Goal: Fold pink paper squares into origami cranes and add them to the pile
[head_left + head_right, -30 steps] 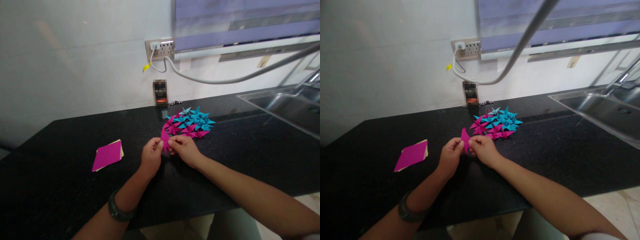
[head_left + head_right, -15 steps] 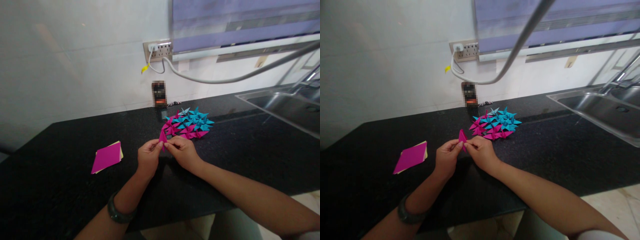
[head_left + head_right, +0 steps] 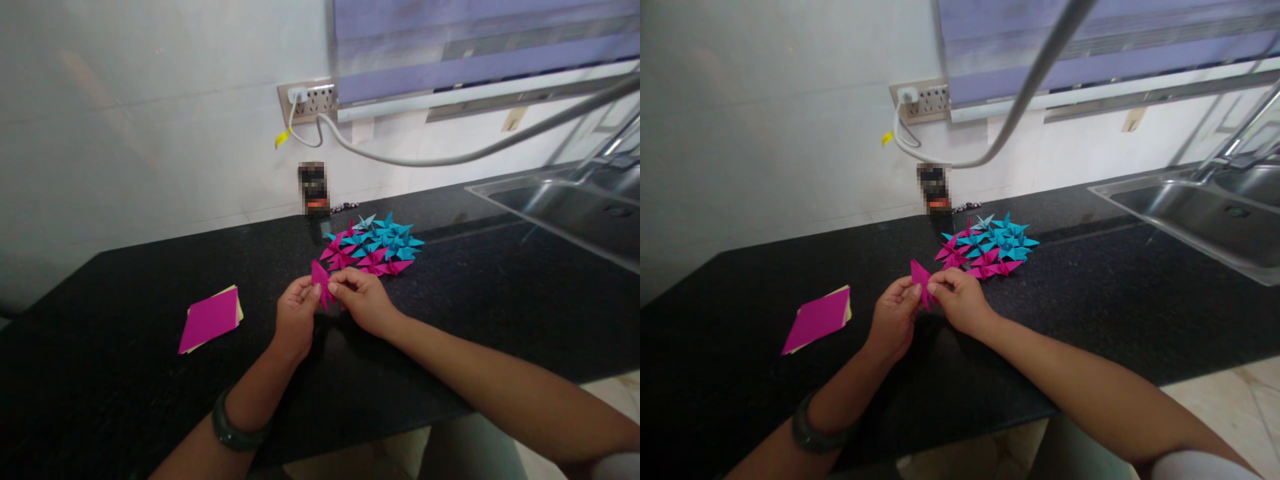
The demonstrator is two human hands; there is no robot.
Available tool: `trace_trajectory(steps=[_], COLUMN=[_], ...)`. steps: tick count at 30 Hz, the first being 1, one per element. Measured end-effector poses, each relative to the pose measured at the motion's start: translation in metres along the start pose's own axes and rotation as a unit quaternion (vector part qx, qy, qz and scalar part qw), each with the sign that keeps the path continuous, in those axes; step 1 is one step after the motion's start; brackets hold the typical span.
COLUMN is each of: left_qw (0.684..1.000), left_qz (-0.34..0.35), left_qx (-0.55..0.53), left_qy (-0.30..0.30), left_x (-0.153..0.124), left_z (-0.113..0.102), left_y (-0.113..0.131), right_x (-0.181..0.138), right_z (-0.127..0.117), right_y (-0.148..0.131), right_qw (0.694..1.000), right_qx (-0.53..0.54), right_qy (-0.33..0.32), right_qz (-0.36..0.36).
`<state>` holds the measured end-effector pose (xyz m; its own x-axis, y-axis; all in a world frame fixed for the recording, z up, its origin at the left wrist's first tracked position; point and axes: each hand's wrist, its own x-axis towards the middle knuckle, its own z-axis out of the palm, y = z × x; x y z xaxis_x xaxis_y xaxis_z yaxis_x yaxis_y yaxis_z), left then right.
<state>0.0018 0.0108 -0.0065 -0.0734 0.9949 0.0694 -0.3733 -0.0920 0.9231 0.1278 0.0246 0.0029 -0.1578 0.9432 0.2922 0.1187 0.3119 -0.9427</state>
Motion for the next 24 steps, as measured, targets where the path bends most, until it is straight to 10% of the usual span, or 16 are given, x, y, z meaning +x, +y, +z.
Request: trace_trajectory(steps=[9, 24], left_qw=[1.0, 1.0], left_qz=[-0.006, -0.003], left_qx=[0.002, -0.001], left_qy=[0.023, 0.006], left_x=[-0.001, 0.001], left_z=[0.005, -0.001], left_y=[0.0, -0.006], right_x=[0.001, 0.002], right_z=[0.006, 0.005], right_y=[0.011, 0.0], right_qw=[0.997, 0.975], right_qx=[0.004, 0.187], right_qy=[0.054, -0.033], right_qz=[0.052, 0.111])
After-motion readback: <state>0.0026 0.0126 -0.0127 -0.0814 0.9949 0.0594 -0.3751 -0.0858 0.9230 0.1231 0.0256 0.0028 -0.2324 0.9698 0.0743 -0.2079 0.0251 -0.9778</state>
